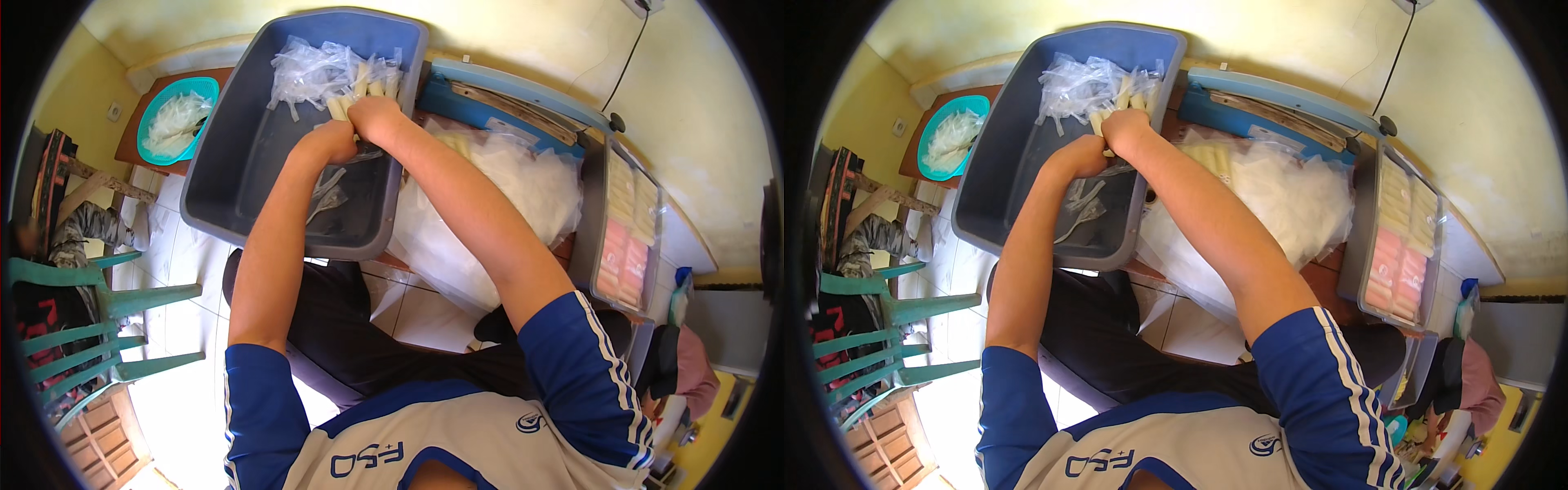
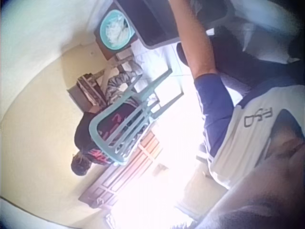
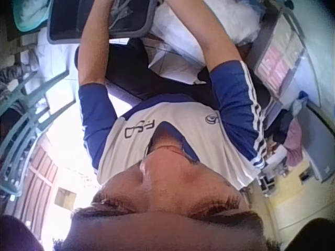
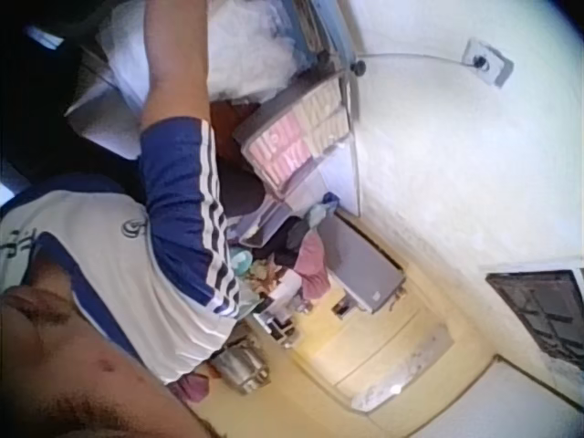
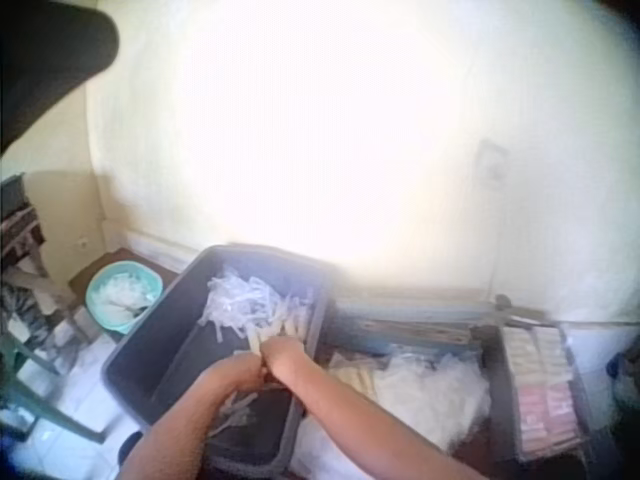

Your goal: The person is placing frozen sticks from a crate into plastic bags and sealing the bags with a manual heat sealer.

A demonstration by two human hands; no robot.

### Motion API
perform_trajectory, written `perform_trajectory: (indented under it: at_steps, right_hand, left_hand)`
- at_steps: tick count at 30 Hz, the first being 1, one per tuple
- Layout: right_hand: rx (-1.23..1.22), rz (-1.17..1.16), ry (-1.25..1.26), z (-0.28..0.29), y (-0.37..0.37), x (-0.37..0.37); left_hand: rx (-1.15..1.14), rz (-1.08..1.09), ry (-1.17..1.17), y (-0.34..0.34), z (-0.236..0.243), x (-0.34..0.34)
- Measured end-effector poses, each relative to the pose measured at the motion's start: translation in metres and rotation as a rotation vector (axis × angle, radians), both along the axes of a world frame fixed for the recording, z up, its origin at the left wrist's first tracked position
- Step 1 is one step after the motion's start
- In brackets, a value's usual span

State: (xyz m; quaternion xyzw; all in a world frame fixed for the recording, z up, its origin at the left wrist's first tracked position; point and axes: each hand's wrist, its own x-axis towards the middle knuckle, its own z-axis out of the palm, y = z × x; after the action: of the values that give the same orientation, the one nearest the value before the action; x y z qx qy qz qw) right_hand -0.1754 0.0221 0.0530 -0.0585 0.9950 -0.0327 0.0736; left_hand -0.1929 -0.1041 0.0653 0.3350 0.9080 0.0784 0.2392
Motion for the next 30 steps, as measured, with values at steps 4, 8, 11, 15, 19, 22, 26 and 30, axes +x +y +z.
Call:
perform_trajectory:
  at_steps: [4,8,11,15,19,22,26,30]
  right_hand:
    - [0.006,0.017,0.191,0.020,-0.001,0.008]
    - [-0.317,0.002,0.475,0.035,0.019,0.020]
    - [-0.601,0.115,0.771,0.054,0.036,0.040]
    - [-0.942,0.011,0.667,0.088,0.059,0.088]
    - [-1.048,-0.070,0.656,0.094,0.069,0.149]
    - [-1.132,-0.155,0.670,0.093,0.080,0.195]
    - [-1.327,-0.267,0.624,0.082,0.096,0.247]
    - [-1.400,-0.347,0.568,0.070,0.107,0.295]
  left_hand:
    - [0.070,0.096,0.083,-0.003,0.007,0.003]
    - [0.413,0.185,0.248,0.002,0.014,0.007]
    - [0.579,0.224,0.250,0.006,0.022,0.015]
    - [0.862,0.209,0.150,0.019,0.053,0.052]
    - [1.045,0.177,-0.190,0.025,0.060,0.095]
    - [1.079,0.094,-0.213,0.039,0.063,0.132]
    - [1.102,-0.044,-0.114,0.058,0.049,0.160]
    - [1.057,-0.101,-0.040,0.072,0.027,0.179]
